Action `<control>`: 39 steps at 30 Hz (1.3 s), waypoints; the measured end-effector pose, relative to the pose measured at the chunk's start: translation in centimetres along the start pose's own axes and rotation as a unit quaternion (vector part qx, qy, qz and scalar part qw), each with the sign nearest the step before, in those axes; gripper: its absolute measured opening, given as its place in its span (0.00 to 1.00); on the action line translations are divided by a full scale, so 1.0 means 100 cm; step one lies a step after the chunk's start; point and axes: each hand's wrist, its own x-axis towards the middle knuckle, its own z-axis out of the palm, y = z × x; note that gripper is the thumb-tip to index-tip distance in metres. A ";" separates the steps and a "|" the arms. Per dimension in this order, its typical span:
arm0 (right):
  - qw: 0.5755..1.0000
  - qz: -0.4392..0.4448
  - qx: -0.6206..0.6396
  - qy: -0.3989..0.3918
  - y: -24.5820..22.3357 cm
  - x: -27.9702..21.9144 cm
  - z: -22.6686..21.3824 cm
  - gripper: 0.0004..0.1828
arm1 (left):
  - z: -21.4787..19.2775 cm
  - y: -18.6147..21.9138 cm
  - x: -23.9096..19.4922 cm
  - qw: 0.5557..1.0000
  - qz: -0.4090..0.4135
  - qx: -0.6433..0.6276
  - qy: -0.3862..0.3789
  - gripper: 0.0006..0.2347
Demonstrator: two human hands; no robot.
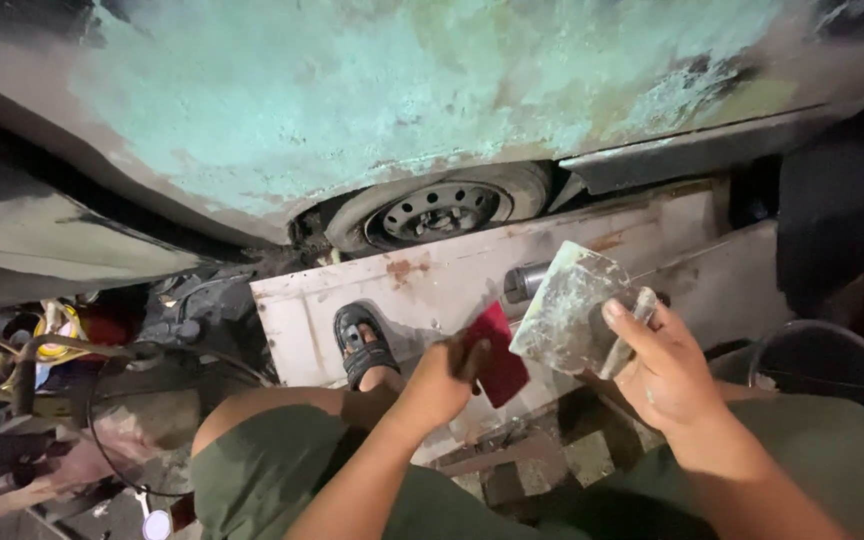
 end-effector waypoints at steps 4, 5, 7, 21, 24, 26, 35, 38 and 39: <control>0.979 -0.111 -0.150 -0.079 -0.003 -0.006 -0.012 0.17 | 0.025 -0.043 0.009 0.968 -0.105 -0.227 -0.025 0.16; 0.933 -0.166 -0.294 -0.124 0.000 -0.002 -0.029 0.23 | 0.042 -0.070 0.017 0.947 -0.132 -0.292 -0.019 0.15; 0.864 -0.283 -0.378 -0.174 -0.003 0.001 -0.018 0.04 | 0.013 -0.017 0.006 0.903 -0.114 -0.414 -0.015 0.14; 0.586 -0.407 -0.644 -0.276 0.044 0.019 -0.116 0.24 | -0.046 0.015 -0.013 0.798 -0.025 -0.595 0.090 0.11; 0.668 -0.252 -0.684 -0.152 0.070 0.017 -0.119 0.24 | -0.048 0.016 -0.016 0.943 0.039 -0.299 0.142 0.17; 0.875 0.030 -0.483 -0.006 0.058 0.008 -0.077 0.21 | -0.035 -0.001 -0.010 0.973 0.180 0.063 0.128 0.19; 0.984 -0.162 -0.073 0.010 -0.036 -0.013 0.004 0.07 | 0.015 -0.011 0.011 0.919 0.040 0.261 -0.293 0.30; 0.850 -0.283 -0.432 0.103 -0.038 -0.004 -0.035 0.09 | 0.006 -0.005 -0.003 0.969 -0.055 -0.189 -0.151 0.27; 0.851 -0.284 -0.429 0.104 -0.040 0.000 -0.025 0.09 | 0.007 -0.007 -0.001 0.970 -0.054 -0.185 -0.151 0.27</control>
